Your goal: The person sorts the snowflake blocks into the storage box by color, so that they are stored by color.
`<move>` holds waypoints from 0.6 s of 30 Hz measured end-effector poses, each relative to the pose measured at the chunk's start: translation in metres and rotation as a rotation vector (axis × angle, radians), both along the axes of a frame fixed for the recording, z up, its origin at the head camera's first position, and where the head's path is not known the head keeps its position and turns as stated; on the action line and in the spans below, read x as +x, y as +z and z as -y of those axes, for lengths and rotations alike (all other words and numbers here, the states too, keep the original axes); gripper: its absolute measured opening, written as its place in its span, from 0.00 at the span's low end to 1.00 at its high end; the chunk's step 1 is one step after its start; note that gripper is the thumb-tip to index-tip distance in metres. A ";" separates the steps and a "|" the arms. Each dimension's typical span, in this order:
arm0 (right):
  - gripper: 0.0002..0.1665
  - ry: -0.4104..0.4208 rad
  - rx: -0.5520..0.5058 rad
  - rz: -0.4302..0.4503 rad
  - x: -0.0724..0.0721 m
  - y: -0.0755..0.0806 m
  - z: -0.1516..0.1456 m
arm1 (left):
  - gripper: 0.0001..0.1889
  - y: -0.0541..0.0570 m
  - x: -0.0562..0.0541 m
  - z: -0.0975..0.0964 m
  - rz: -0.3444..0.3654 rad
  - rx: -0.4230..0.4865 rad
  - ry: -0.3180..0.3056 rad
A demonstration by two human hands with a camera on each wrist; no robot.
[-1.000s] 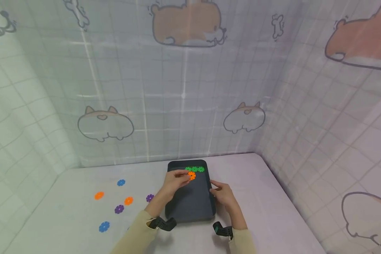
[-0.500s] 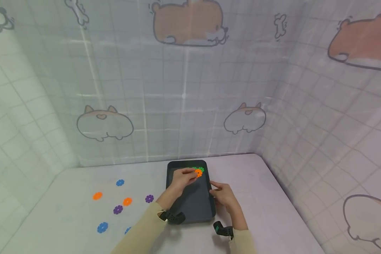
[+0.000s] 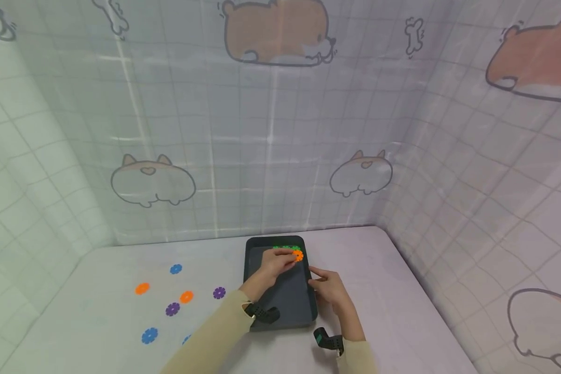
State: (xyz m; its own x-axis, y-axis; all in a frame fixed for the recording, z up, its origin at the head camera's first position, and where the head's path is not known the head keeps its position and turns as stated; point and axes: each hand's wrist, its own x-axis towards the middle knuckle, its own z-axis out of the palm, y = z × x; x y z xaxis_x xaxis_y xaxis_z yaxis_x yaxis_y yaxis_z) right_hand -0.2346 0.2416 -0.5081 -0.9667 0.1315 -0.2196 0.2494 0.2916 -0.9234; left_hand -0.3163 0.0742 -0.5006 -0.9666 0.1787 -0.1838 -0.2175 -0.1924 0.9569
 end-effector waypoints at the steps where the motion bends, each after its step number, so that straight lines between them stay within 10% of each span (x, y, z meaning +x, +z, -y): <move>1: 0.27 -0.003 -0.007 0.002 0.000 0.000 0.000 | 0.12 0.000 -0.001 -0.001 0.001 -0.002 0.003; 18: 0.26 -0.018 -0.086 0.002 0.000 -0.004 -0.001 | 0.12 -0.015 -0.010 -0.006 -0.021 -0.100 0.016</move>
State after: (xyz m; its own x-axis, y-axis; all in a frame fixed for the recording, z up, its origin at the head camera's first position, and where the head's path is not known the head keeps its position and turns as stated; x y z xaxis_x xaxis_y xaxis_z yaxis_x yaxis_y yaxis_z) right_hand -0.2344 0.2428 -0.5125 -0.9640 0.1292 -0.2325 0.2555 0.2062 -0.9446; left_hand -0.3263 0.0798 -0.5157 -0.9731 0.1446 -0.1796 -0.1948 -0.0991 0.9758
